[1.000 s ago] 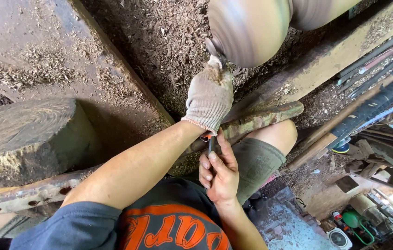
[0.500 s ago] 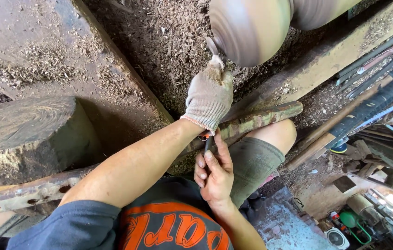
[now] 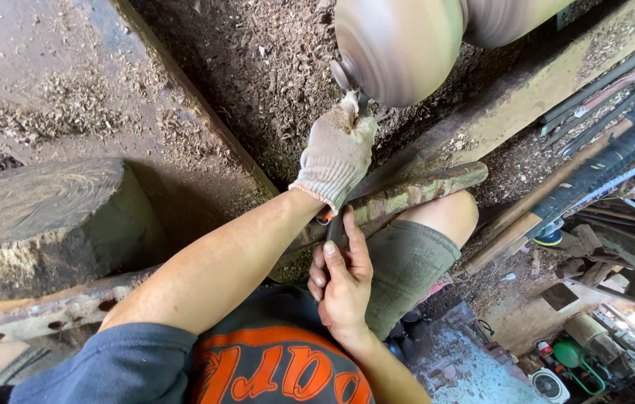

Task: The person shapes a spinning wooden bowl on a lathe, holding a file against the rotating wood with a gloved hand while steadying the tool rest. They then use an angle grinder with a sanding pad to smooth the surface of the spinning wooden vessel.

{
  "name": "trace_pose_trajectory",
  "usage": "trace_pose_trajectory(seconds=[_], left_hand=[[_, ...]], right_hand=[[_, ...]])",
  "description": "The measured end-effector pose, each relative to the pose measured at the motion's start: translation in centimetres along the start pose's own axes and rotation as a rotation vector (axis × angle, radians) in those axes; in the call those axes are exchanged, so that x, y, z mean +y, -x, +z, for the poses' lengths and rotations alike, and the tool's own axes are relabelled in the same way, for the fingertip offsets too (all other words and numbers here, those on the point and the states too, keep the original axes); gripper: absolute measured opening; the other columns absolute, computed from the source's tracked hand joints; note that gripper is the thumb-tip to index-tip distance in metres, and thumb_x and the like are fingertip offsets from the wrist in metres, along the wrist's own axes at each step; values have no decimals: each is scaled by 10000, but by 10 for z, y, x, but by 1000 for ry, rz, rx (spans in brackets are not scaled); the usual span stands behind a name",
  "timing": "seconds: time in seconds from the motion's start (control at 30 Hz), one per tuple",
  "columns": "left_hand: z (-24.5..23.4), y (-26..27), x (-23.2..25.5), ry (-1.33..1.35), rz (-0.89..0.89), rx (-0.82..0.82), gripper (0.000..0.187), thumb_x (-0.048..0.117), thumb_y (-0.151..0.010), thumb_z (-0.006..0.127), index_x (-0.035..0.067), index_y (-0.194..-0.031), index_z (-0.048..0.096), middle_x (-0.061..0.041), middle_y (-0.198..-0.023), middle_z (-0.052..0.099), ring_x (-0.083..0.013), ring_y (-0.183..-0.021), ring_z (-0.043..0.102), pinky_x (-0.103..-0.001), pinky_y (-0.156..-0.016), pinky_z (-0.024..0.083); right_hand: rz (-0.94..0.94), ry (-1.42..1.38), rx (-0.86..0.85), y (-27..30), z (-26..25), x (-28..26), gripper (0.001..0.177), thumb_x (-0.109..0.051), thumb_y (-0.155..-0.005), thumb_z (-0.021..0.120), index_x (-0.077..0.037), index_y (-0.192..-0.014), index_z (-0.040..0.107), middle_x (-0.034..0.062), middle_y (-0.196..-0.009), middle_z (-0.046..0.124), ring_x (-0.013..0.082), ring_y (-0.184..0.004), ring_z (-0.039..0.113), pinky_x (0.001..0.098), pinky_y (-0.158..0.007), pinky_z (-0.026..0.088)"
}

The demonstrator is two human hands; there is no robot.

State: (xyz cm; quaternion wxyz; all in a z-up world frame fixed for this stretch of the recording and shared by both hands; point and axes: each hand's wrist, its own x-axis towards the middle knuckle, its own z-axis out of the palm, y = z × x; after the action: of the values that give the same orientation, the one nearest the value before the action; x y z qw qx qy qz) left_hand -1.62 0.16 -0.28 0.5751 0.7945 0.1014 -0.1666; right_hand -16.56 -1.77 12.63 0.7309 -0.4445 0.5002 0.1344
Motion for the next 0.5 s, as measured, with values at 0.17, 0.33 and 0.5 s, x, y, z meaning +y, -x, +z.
trace_pose_trajectory(seconds=[0.17,0.33,0.5], left_hand=[[-43,-5,78,351,-853,-205,238,181,-930,597,181,-1166,623,-78,-748,692,-182,-568,643,-347,-537,556],[-31,12,64,823,-848,-5,169,172,-967,630,4,-975,643,-69,-702,662,-185,-550,644,-334,-527,544],[-12,3,44,950,-629,43,123,179,-974,596,64,-958,635,-44,-678,645,-149,-539,633,-297,-513,545]], right_hand=[[-78,346,-24,4,-36,-31,617,-49,-990,569,-219,-1565,425,-8,-745,526,72,-535,450,211,-431,363],[-304,820,-124,-33,-89,-61,522,-36,-999,626,-94,-1510,535,-50,-803,561,35,-597,478,188,-523,414],[-342,748,-167,-55,-89,-63,472,-15,-1000,634,-26,-1469,576,-15,-998,642,36,-675,484,180,-600,422]])
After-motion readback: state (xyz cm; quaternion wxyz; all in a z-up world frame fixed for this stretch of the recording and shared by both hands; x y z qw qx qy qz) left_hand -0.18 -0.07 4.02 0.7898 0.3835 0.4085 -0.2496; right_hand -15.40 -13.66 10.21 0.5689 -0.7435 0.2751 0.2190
